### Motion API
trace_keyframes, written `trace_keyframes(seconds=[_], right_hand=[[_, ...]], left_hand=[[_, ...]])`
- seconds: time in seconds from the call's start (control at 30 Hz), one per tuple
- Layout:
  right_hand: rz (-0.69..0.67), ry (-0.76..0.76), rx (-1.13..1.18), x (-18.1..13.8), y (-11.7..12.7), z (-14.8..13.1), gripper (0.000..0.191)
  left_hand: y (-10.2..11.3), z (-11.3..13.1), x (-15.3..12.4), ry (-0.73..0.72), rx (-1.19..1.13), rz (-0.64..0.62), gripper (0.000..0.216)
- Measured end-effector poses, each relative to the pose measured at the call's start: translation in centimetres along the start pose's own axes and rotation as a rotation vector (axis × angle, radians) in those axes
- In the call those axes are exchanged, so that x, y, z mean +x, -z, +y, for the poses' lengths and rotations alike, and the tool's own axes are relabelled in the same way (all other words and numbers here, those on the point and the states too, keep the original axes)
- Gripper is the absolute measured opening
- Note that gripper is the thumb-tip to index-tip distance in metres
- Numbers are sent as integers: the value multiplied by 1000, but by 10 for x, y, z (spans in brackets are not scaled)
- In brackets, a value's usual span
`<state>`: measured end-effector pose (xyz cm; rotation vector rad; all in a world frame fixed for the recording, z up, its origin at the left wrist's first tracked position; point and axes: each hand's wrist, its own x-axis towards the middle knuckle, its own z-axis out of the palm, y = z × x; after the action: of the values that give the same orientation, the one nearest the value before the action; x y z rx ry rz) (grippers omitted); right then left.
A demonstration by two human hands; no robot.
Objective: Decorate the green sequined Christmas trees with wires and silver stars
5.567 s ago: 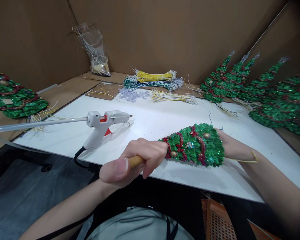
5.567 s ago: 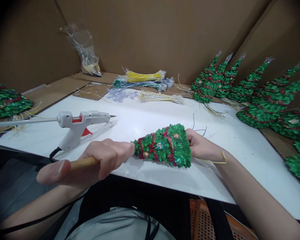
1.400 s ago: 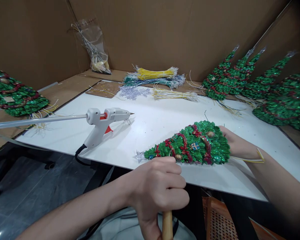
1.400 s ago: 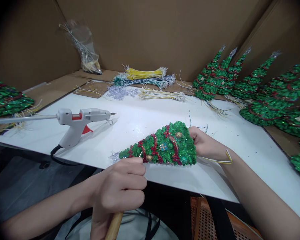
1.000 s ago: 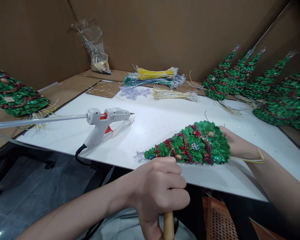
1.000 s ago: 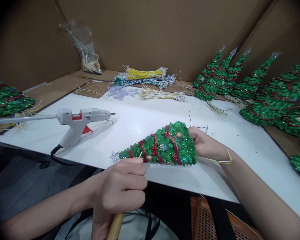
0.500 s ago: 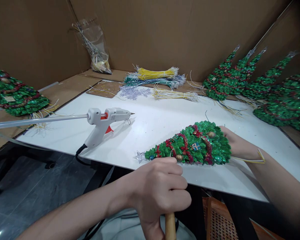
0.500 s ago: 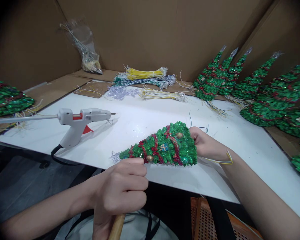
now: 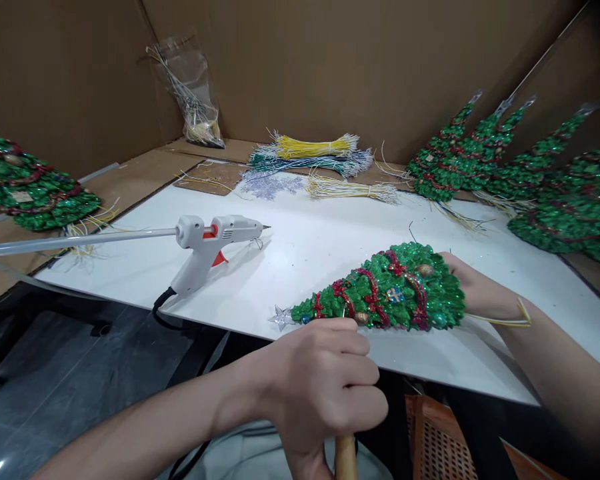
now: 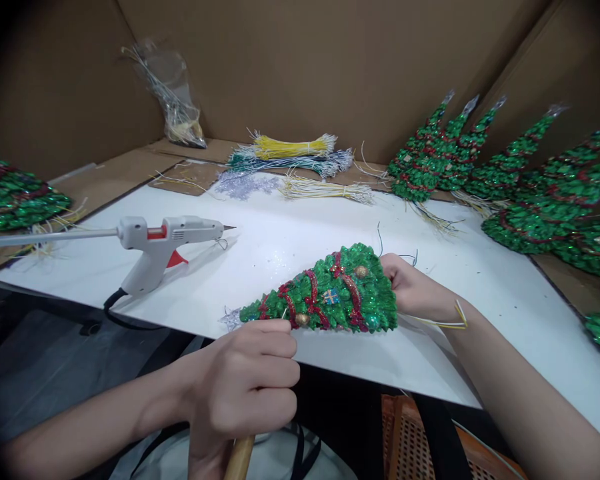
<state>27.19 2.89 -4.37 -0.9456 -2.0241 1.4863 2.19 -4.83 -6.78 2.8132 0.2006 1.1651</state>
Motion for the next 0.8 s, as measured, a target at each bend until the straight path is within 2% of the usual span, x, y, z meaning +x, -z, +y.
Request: trace_keyframes(seconds=[0.47, 0.8], right_hand=[[-9, -3, -4, 1, -1, -1, 34], [-16, -46, 21, 1, 1, 0, 33]], left_hand=[[0, 2, 3, 26, 12, -3, 41], [-1, -5, -5, -98, -60, 6, 42]])
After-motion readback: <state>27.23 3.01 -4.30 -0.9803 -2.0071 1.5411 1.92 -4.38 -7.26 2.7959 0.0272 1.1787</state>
